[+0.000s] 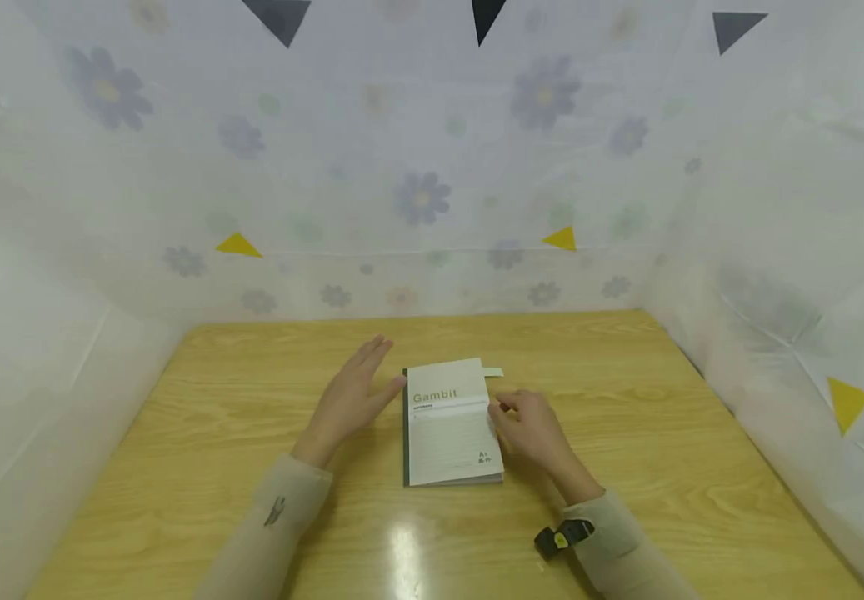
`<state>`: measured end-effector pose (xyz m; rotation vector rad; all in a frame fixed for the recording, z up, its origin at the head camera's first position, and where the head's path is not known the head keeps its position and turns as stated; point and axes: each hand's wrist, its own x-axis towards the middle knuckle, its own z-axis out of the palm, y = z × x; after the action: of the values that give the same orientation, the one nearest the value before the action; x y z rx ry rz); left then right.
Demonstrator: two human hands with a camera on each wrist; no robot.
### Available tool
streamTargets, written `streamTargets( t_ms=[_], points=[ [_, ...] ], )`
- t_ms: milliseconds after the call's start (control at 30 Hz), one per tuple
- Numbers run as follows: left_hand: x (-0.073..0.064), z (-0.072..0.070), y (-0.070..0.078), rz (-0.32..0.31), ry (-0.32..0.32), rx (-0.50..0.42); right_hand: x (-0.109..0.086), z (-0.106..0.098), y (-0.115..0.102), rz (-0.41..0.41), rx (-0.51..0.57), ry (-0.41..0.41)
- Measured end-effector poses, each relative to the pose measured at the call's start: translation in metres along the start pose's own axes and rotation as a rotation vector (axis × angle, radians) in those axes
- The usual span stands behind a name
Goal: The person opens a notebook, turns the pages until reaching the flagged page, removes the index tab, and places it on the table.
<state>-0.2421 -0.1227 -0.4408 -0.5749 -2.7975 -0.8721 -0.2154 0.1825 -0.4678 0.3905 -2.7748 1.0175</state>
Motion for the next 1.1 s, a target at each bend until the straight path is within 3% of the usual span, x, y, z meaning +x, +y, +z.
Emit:
streamTargets(
  t_ms=[400, 767, 1100],
  points=[
    [0.009, 0.005, 0.013, 0.015, -0.050, -0.045, -0.006, 0.003, -0.008, 0.056, 0.015, -0.027],
    [0.020, 0.013, 0.019, 0.070, -0.063, -0.049, -0.009, 0.006, -0.010, 0.039, -0.002, -0.024],
    [0.028, 0.021, 0.027, 0.067, -0.102, -0.071, -0.013, 0.006, -0.014, 0.049, 0.082, -0.009]
  ],
)
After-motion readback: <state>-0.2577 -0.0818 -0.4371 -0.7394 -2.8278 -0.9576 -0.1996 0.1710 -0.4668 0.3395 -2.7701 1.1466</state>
